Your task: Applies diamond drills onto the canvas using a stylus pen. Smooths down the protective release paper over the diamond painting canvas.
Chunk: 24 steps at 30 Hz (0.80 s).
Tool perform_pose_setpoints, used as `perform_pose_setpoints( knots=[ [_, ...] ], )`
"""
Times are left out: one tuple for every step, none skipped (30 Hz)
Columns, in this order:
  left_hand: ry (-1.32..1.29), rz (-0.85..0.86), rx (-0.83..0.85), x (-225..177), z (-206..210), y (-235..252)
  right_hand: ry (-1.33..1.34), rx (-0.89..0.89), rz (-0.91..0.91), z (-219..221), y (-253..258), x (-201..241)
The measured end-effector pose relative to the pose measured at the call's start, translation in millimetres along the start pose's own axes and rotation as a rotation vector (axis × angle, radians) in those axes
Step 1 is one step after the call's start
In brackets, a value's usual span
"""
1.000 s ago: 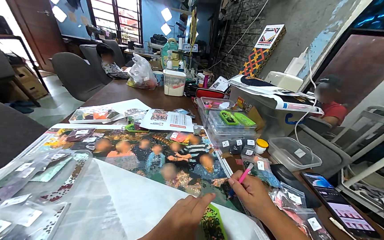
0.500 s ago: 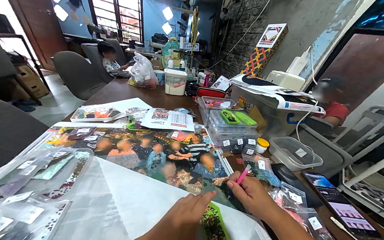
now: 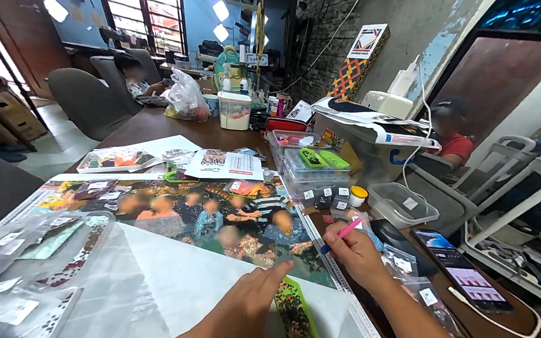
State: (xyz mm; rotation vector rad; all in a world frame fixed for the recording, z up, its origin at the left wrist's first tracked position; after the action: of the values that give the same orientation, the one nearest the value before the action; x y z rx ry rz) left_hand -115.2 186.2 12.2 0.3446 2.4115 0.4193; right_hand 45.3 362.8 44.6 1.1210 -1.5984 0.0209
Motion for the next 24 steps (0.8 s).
perform_pose_setpoints(
  knots=[
    [0.004,0.0,-0.009,-1,0,0,0.007,0.008,-0.011,2,-1,1],
    [-0.006,-0.008,-0.007,-2,-1,0,0.022,0.02,-0.002,4,-1,3],
    [-0.024,-0.016,0.001,-2,-1,1,0.045,0.037,0.019,6,-2,6],
    [-0.045,-0.017,0.003,-2,-2,1,0.078,0.06,0.053,9,-4,10],
    [-0.068,-0.011,0.001,-1,-2,2,0.124,0.091,0.092,12,-5,12],
    [-0.09,-0.012,0.01,0,-2,2,0.175,0.131,0.127,15,-7,15],
    [-0.102,-0.022,0.026,1,-2,3,0.217,0.167,0.151,19,-9,17],
    [-0.105,-0.025,0.027,1,-1,3,0.243,0.199,0.165,22,-11,18],
    [-0.104,-0.024,0.02,1,-1,3,0.25,0.219,0.162,25,-13,19],
    [-0.107,-0.029,0.02,1,-1,3,0.244,0.223,0.141,28,-14,20],
    [-0.113,-0.038,0.025,1,-2,3,0.217,0.222,0.104,30,-16,22],
    [-0.116,-0.048,0.028,1,-2,3,0.178,0.215,0.056,33,-17,23],
    [-0.113,-0.051,0.024,1,-2,4,0.143,0.208,0.004,35,-18,24],
    [-0.107,-0.047,0.015,2,-1,4,0.117,0.202,-0.034,37,-19,24],
    [-0.101,-0.037,0.005,2,-1,4,0.097,0.195,-0.057,39,-19,23],
    [-0.096,-0.027,-0.002,2,0,4,0.082,0.187,-0.069,41,-19,21],
    [-0.093,-0.025,-0.002,2,0,4,0.071,0.183,-0.075,42,-20,19],
    [-0.089,-0.027,0.003,2,0,5,0.067,0.182,-0.076,43,-20,17],
    [-0.082,-0.03,0.006,2,0,5,0.065,0.178,-0.077,43,-20,15],
    [-0.076,-0.032,0.009,2,0,5,0.057,0.175,-0.079,44,-21,15],
    [-0.074,-0.031,0.007,2,1,5,0.04,0.173,-0.081,44,-21,15],
    [-0.069,-0.027,0.003,2,1,5,0.021,0.171,-0.085,44,-21,16],
    [-0.063,-0.024,0.001,2,1,5,0.001,0.171,-0.094,44,-21,17],
    [-0.059,-0.023,0.005,2,1,5,-0.021,0.17,-0.105,45,-21,18]
  ],
)
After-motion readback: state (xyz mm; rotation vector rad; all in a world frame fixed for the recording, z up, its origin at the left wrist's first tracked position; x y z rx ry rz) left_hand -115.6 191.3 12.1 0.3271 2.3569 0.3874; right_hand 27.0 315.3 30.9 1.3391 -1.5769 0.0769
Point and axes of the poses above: each hand's wrist, its own y-axis towards the middle knuckle, its own z-axis out of the palm, x = y × z, the point moved 4 cm from there along y, towards the middle knuckle, and after that the axes turned 3 degrees about -z, right-handed, at the moved point
